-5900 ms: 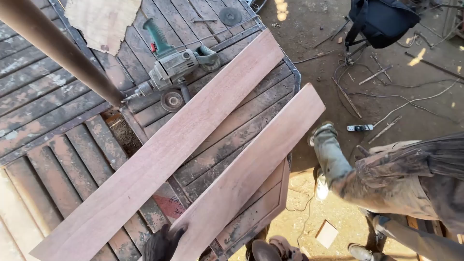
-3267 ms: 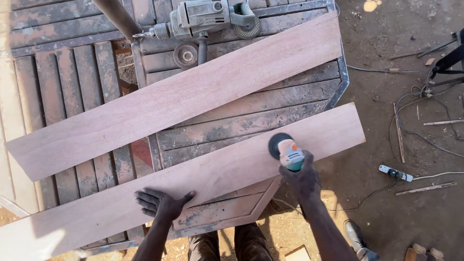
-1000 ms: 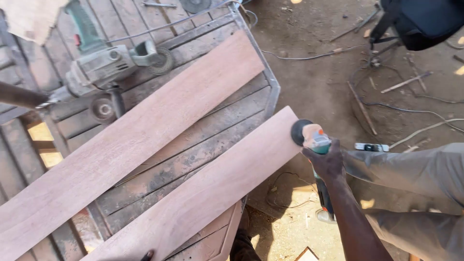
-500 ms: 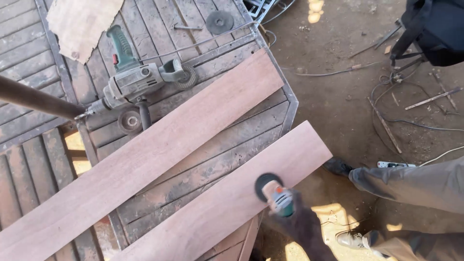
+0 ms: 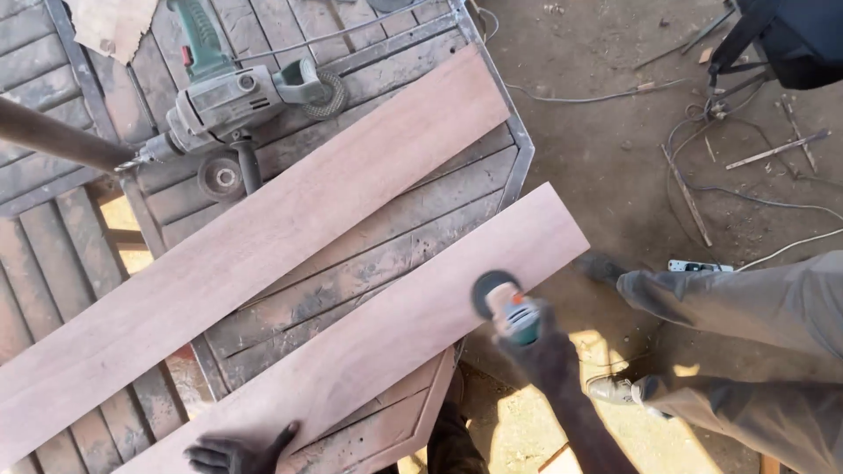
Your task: Sanding the surface of wooden planks using an angle grinder with a sanding disc to achieve a smooth finish.
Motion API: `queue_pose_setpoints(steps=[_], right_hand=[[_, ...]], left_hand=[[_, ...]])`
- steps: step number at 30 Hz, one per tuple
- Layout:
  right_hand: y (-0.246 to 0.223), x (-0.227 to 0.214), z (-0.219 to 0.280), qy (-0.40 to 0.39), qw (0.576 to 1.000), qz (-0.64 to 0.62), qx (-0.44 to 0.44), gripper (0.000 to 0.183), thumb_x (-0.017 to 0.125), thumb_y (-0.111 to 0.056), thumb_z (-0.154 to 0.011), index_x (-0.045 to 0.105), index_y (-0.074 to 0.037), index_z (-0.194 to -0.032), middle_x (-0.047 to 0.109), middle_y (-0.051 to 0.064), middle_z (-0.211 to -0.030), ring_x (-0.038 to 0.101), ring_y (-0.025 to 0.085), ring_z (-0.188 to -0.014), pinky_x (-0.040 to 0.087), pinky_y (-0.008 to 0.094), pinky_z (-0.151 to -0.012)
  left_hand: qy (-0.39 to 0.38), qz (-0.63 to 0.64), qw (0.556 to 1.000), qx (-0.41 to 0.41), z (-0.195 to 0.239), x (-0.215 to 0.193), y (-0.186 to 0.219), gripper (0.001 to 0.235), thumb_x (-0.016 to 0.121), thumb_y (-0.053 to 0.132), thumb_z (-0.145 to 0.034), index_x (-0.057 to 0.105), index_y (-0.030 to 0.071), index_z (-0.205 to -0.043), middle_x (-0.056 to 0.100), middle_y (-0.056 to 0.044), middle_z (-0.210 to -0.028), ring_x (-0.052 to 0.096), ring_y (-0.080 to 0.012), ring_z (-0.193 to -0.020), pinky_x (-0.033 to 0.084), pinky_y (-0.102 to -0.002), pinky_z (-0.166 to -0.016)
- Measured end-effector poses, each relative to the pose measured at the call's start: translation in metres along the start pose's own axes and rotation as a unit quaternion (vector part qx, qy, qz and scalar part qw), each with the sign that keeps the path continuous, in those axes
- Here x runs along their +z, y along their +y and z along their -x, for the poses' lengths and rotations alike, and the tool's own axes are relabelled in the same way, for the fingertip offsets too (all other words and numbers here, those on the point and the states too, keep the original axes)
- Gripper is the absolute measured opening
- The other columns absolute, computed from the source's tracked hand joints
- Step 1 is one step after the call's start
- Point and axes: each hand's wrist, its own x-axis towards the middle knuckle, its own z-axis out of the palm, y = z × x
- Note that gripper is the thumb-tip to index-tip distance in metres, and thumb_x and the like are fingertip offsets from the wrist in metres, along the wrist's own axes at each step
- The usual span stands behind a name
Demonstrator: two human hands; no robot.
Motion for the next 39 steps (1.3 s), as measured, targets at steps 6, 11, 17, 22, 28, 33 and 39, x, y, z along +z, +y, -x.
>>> queue_pose_setpoints(steps=[6, 11, 17, 22, 28, 33, 39], right_hand=[[-0.041, 0.044, 0.056, -0.092, 0.988, 0.071, -0.099, 0.09, 0.09, -0.046, -0.07, 0.043, -0.015, -0.139, 0.072, 0.014, -0.116, 0.073, 0.035, -0.097, 0.06, 0.048, -0.072], [0.021, -0.015, -0.043, 0.138, 0.989, 0.029, -0.045, 0.078, 0.089, -0.053, -0.063, 0.055, -0.018, -0.124, 0.072, 0.009, -0.097, 0.071, 0.029, -0.075, 0.056, 0.042, -0.061], [-0.007, -0.085, -0.09, 0.096, 0.99, -0.026, 0.1, 0.087, 0.086, -0.05, -0.06, 0.051, -0.016, -0.132, 0.07, 0.013, -0.118, 0.068, 0.035, -0.102, 0.052, 0.046, -0.083], [-0.038, 0.007, -0.028, 0.07, 0.985, 0.087, -0.13, 0.084, 0.09, -0.045, -0.068, 0.046, -0.011, -0.131, 0.07, 0.014, -0.094, 0.068, 0.027, -0.069, 0.055, 0.039, -0.054], [-0.102, 0.021, 0.014, -0.194, 0.958, 0.1, -0.183, 0.089, 0.089, -0.036, -0.078, 0.034, -0.014, -0.145, 0.068, 0.017, -0.116, 0.071, 0.026, -0.08, 0.062, 0.032, -0.057], [-0.043, -0.039, -0.114, 0.028, 0.993, 0.117, -0.009, 0.083, 0.08, -0.059, -0.074, 0.043, -0.018, -0.136, 0.072, 0.021, -0.096, 0.071, 0.043, -0.084, 0.056, 0.05, -0.068], [-0.049, -0.079, -0.136, 0.089, 0.996, -0.011, 0.015, 0.075, 0.086, -0.042, -0.069, 0.052, -0.014, -0.129, 0.071, 0.014, -0.106, 0.069, 0.033, -0.089, 0.053, 0.047, -0.072]], left_hand=[[-0.215, 0.023, 0.975, -0.058, 0.048, -0.12, 0.075, 0.176, 0.081, 0.076, -0.039, -0.029, 0.003, -0.155, -0.037, -0.018, -0.163, -0.031, -0.0322, -0.155, -0.012, -0.053, -0.126], [-0.222, 0.035, 0.973, -0.047, 0.059, -0.136, 0.072, 0.173, 0.079, 0.075, -0.041, -0.03, 0.003, -0.154, -0.038, -0.019, -0.161, -0.033, -0.0328, -0.154, -0.013, -0.056, -0.126], [-0.232, 0.033, 0.971, -0.037, 0.056, -0.137, 0.074, 0.171, 0.078, 0.076, -0.044, -0.032, 0.003, -0.153, -0.041, -0.018, -0.16, -0.036, -0.0316, -0.152, -0.015, -0.055, -0.125], [-0.234, 0.046, 0.97, -0.039, 0.059, -0.138, 0.081, 0.17, 0.079, 0.074, -0.046, -0.033, 0.004, -0.153, -0.041, -0.017, -0.16, -0.036, -0.0304, -0.153, -0.015, -0.055, -0.125], [-0.225, 0.04, 0.972, -0.05, 0.057, -0.136, 0.081, 0.172, 0.08, 0.074, -0.043, -0.031, 0.004, -0.155, -0.039, -0.017, -0.162, -0.034, -0.0306, -0.153, -0.015, -0.052, -0.126], [-0.224, 0.054, 0.972, -0.051, 0.056, -0.135, 0.079, 0.171, 0.083, 0.07, -0.045, -0.03, 0.005, -0.155, -0.039, -0.017, -0.162, -0.035, -0.0306, -0.153, -0.016, -0.052, -0.125], [-0.227, 0.056, 0.971, -0.046, 0.057, -0.138, 0.08, 0.171, 0.083, 0.071, -0.046, -0.031, 0.004, -0.154, -0.04, -0.018, -0.161, -0.035, -0.0316, -0.153, -0.015, -0.053, -0.125]])
